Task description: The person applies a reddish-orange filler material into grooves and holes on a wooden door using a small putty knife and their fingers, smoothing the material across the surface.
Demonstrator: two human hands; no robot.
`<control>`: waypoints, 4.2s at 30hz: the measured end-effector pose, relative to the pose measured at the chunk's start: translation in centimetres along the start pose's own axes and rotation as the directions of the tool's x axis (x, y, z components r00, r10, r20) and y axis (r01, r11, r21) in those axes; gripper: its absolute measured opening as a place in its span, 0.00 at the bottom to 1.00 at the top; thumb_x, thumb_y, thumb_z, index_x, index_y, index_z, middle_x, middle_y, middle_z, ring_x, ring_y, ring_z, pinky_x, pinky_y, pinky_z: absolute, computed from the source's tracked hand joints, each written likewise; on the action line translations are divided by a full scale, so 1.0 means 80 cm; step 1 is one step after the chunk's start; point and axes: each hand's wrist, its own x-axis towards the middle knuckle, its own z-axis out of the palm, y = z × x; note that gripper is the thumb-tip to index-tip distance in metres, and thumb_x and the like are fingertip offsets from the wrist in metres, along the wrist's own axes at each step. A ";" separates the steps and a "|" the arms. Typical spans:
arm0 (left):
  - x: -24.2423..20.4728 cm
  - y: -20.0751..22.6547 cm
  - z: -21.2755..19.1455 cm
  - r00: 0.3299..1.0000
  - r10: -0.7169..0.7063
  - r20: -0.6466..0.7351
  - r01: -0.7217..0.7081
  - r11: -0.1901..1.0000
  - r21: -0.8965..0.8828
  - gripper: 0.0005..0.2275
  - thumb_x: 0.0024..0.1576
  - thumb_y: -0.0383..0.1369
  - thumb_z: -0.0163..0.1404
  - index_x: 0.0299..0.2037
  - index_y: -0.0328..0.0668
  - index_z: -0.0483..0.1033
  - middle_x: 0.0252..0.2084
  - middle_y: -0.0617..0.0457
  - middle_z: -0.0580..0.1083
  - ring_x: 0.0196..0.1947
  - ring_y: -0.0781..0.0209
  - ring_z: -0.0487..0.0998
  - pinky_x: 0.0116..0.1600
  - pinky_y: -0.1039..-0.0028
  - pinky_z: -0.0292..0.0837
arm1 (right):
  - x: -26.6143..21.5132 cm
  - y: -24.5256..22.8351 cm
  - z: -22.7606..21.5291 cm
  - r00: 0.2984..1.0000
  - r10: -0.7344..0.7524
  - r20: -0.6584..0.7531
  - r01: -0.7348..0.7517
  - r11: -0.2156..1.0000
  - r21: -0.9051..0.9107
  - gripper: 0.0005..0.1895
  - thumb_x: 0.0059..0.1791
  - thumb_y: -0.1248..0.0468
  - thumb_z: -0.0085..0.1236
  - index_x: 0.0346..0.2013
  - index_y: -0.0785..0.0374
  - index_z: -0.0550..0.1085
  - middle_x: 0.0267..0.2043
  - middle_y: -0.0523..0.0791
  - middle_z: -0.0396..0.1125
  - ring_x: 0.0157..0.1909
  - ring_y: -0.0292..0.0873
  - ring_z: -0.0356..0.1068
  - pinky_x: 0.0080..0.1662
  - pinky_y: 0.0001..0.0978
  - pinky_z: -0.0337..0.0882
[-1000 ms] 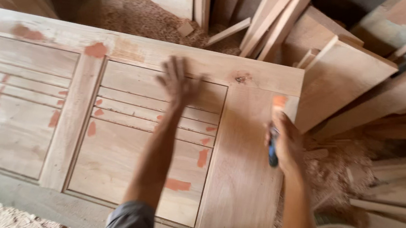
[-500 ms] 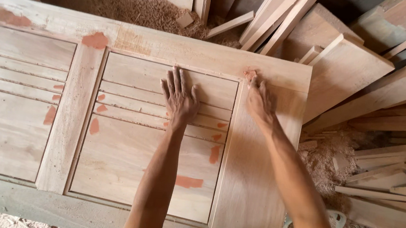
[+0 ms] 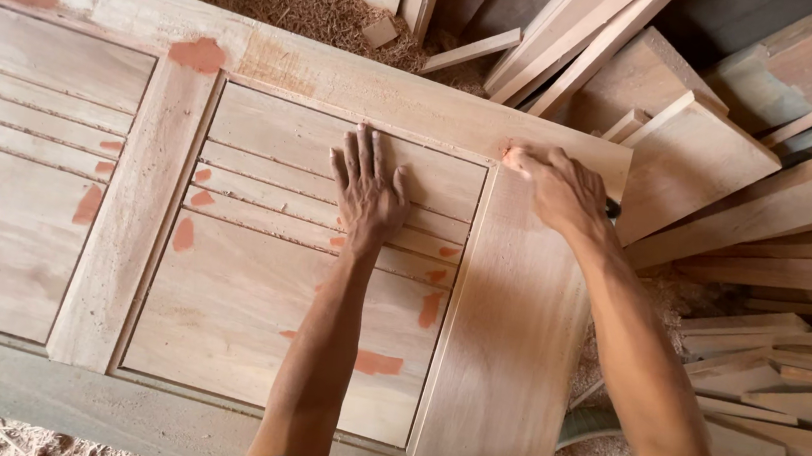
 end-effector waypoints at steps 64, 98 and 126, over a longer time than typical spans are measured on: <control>0.016 0.009 0.008 0.997 -0.073 0.033 0.071 0.995 0.067 0.30 0.63 0.44 0.38 0.74 0.34 0.54 0.78 0.37 0.49 0.79 0.38 0.43 0.78 0.47 0.29 | -0.025 0.077 0.041 0.931 0.184 0.316 -0.261 0.940 0.220 0.18 0.53 0.73 0.39 0.54 0.61 0.72 0.35 0.30 0.66 0.16 0.39 0.65 0.16 0.34 0.68; 0.016 0.002 -0.001 0.999 -0.029 0.020 0.029 1.000 0.004 0.31 0.63 0.48 0.38 0.74 0.37 0.55 0.78 0.37 0.50 0.78 0.39 0.44 0.78 0.49 0.29 | 0.022 0.068 -0.041 0.894 0.166 0.415 -0.002 0.930 -0.368 0.24 0.48 0.78 0.42 0.52 0.58 0.79 0.40 0.49 0.77 0.16 0.35 0.54 0.19 0.28 0.57; 0.015 0.008 0.002 0.999 -0.026 -0.042 0.027 1.000 0.011 0.30 0.60 0.42 0.43 0.72 0.33 0.60 0.76 0.35 0.55 0.77 0.34 0.48 0.78 0.46 0.34 | -0.075 0.072 -0.018 0.918 0.244 0.312 -0.329 0.909 0.257 0.23 0.58 0.53 0.44 0.67 0.48 0.68 0.40 0.30 0.61 0.16 0.32 0.52 0.22 0.26 0.63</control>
